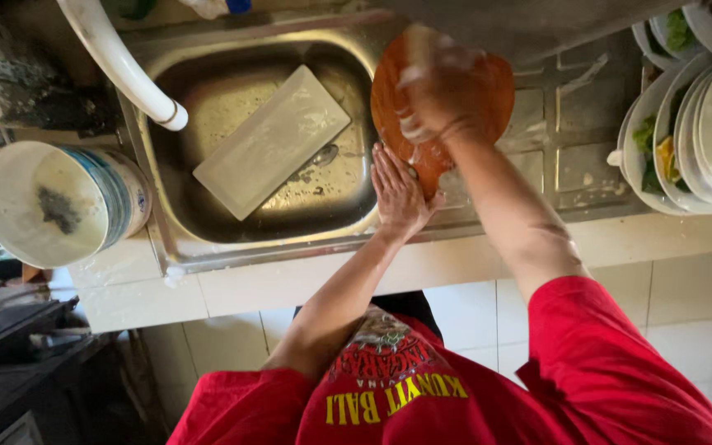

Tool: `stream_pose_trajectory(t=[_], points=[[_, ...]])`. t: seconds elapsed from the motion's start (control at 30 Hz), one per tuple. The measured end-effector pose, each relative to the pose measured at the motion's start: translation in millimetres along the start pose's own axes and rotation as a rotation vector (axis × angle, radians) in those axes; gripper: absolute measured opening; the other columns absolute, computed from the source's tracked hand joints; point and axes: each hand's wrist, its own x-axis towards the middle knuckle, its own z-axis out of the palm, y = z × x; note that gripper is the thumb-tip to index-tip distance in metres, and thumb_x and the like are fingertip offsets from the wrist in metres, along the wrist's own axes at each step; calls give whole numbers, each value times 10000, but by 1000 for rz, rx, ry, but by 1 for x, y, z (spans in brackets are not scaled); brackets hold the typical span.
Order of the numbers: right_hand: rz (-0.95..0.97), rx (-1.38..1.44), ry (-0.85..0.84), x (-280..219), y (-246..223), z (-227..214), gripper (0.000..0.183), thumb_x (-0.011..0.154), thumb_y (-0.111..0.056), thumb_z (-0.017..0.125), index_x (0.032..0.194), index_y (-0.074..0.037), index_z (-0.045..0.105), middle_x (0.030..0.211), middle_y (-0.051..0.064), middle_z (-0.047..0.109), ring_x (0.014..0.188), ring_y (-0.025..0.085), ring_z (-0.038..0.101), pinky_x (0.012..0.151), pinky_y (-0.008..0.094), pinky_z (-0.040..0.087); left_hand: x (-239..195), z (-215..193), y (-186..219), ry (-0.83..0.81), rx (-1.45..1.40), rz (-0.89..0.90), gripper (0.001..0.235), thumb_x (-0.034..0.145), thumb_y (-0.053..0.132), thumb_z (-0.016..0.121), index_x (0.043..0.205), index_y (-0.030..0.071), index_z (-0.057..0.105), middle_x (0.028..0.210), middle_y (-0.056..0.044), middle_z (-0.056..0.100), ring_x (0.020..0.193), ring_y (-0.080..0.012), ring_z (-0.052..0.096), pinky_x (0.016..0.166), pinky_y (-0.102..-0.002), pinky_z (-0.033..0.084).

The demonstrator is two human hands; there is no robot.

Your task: The person washes various kitchen items in a sink using a sponge and running water. They scrub and rinse a small cup, a rectangular tray, a wooden cutting board, and several plates, placing the cleaned items into the sink basin as they finish.

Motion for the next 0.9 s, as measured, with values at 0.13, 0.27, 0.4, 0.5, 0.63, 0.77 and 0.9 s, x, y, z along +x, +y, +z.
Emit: stream_pose_trajectory(t=[0.13, 0.27, 0.4, 0.5, 0.63, 0.77, 0.9], points=[[-240, -104, -87, -61, -22, -6, 584, 1044, -344, 507, 1545, -47, 455, 1472, 184, 512, 1351, 375, 503, 1145, 566, 353, -3, -10, 3, -40, -43, -2, 1383, 740, 718, 697, 1482, -211, -9, 1589, -420, -17, 1527, -509, 3, 1238, -593, 25], [138, 53, -65, -37, 23, -19, 584, 1026, -316, 508, 1549, -64, 446, 1524, 177, 468, 1397, 372, 456, 1157, 586, 307, 2, -15, 4, -107, 21, -4, 1339, 785, 664, 699, 1508, -205, -18, 1618, -407, -9, 1550, -487, -9, 1257, -570, 21], [-53, -86, 12, -49, -11, 12, 587, 1008, -287, 510, 1553, -81, 437, 1575, 169, 424, 1443, 368, 409, 1168, 606, 261, 0, 0, -4, -197, -38, -69, 1278, 804, 577, 688, 1541, -161, -51, 1651, -374, -21, 1559, -476, -22, 1262, -535, 35], [-104, -37, 5, -97, 19, -17, 593, 995, -266, 511, 1557, -94, 431, 1614, 164, 390, 1478, 366, 374, 1177, 621, 226, 12, 23, -3, 99, 264, 82, 1201, 959, 595, 581, 1545, -229, -66, 1613, -456, -13, 1527, -539, 4, 1249, -555, 61], [296, 23, -224, -70, 48, -56, 496, 1037, -316, 497, 1523, -220, 488, 1605, 15, 461, 1489, 238, 404, 1224, 473, 275, 8, 35, -7, -94, 94, 5, 1258, 889, 708, 525, 1513, -196, -88, 1595, -451, -35, 1522, -541, 6, 1252, -572, 65], [45, 239, -23, -69, 51, -71, 610, 962, -436, 647, 1508, -218, 487, 1575, 128, 430, 1455, 346, 311, 1178, 585, 205, 1, 33, -5, 53, 84, 82, 1279, 865, 653, 609, 1513, -212, -74, 1601, -452, -6, 1525, -559, 38, 1250, -589, 86], [-155, 783, 387, -137, 102, -77, 692, 985, -346, 766, 1583, -187, 455, 1625, 124, 487, 1562, 320, 369, 1325, 552, 262, -5, 28, -1, 25, -179, 11, 1348, 776, 660, 705, 1533, -155, -57, 1597, -420, 42, 1501, -533, 114, 1241, -552, 164]])
